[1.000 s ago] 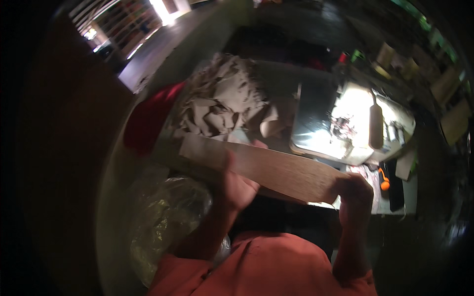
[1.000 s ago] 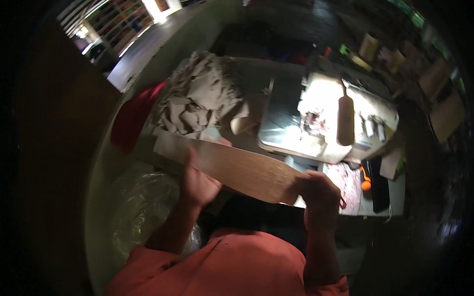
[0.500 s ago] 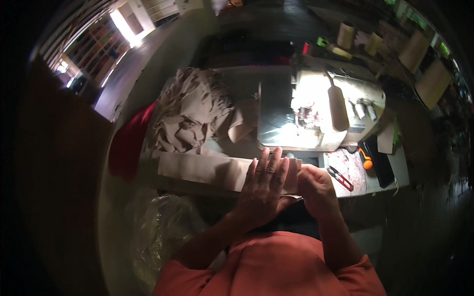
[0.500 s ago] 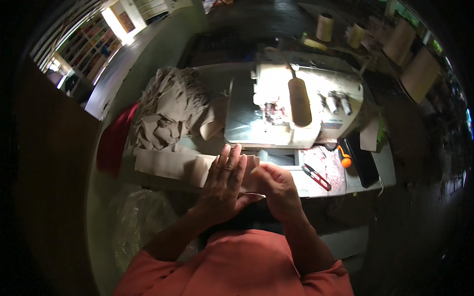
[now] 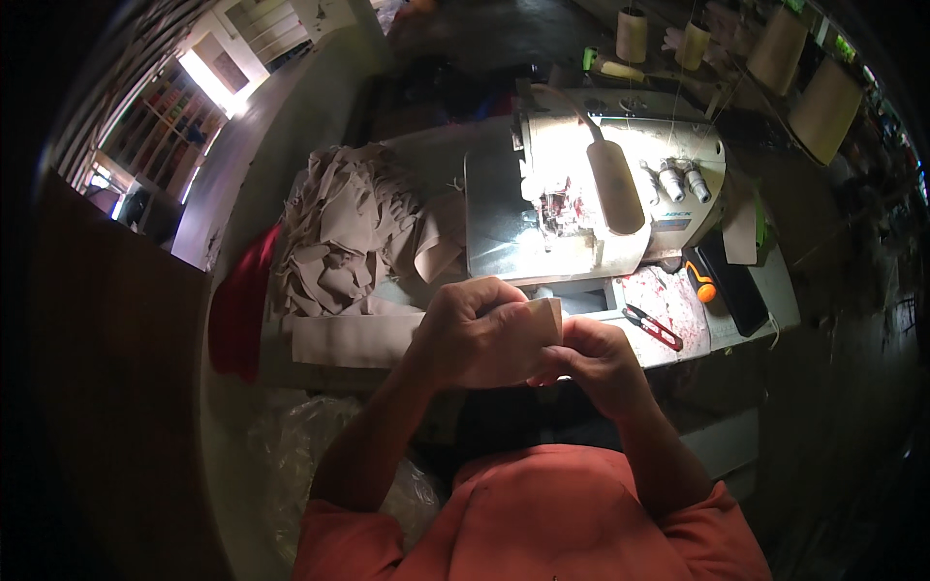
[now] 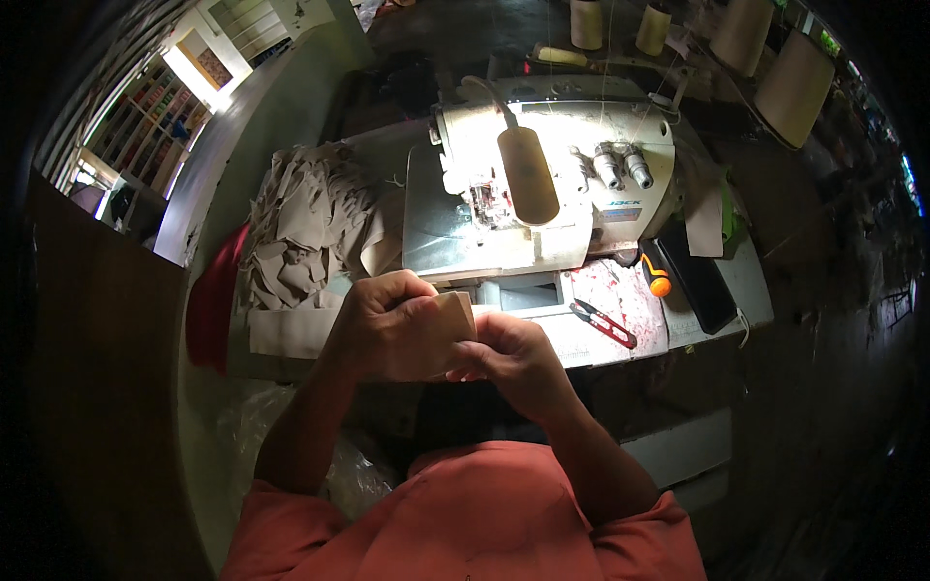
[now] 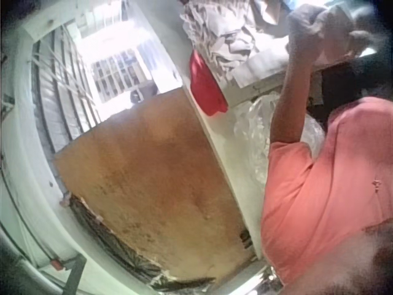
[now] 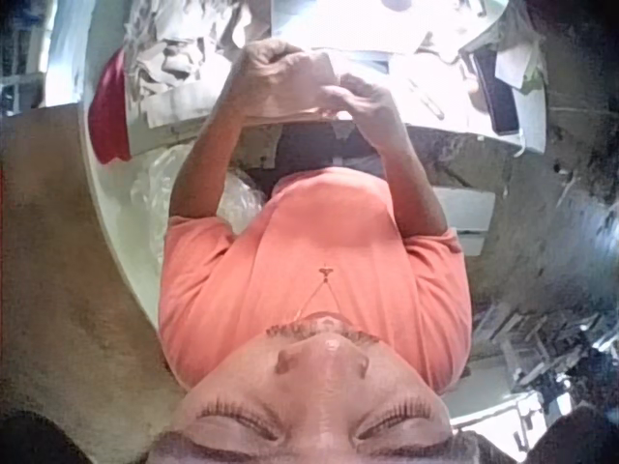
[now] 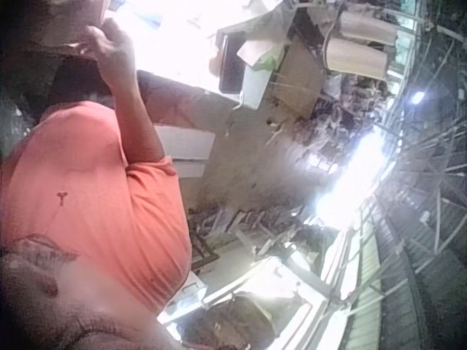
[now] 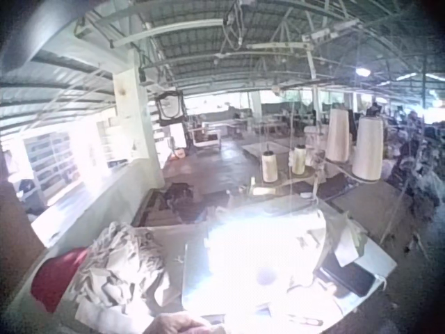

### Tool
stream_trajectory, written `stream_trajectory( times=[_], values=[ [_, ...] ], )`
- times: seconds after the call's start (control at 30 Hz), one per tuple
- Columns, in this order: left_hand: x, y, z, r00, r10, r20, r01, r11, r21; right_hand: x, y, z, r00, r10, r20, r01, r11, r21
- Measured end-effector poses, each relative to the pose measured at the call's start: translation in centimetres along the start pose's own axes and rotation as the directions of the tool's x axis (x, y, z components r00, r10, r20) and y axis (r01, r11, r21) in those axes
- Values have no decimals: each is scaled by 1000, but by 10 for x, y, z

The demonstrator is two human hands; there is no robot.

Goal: The person retrieves folded beige fabric pieces from a plastic bag and repeatedly folds them by hand on a worktable. The person handles the fabric one at a time, aligning edges and creasing folds before placing them aside.

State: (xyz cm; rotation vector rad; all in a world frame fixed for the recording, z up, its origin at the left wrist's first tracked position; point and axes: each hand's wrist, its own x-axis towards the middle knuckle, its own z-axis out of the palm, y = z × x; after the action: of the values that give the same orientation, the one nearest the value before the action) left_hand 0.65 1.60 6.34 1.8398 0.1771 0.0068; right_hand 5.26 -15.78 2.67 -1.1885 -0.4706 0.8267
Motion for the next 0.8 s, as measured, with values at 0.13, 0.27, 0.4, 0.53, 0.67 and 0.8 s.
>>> stream_trajectory(
  times=[0.13,0.27,0.4,0.53,0.67,0.8],
  values=[
    [1,2,4,990,98,-99,-81,984,160,0,3,2,1000,2,-23,-2,1000,6],
    [5,-2,7,978,147,-149,-122,979,166,2,1,2,999,-24,-22,25,998,55],
    [9,-1,9,972,160,-172,-130,976,177,5,-2,0,999,-33,-34,33,999,15],
    [8,1,11,978,81,-194,-47,984,174,9,-10,3,999,-21,-38,18,996,-83],
    [4,2,9,978,60,-201,-40,994,98,11,-11,4,995,-95,-42,88,986,-142],
    [4,-2,4,969,126,-214,-104,988,111,10,-15,7,996,-87,-25,82,987,-141]
  ],
)
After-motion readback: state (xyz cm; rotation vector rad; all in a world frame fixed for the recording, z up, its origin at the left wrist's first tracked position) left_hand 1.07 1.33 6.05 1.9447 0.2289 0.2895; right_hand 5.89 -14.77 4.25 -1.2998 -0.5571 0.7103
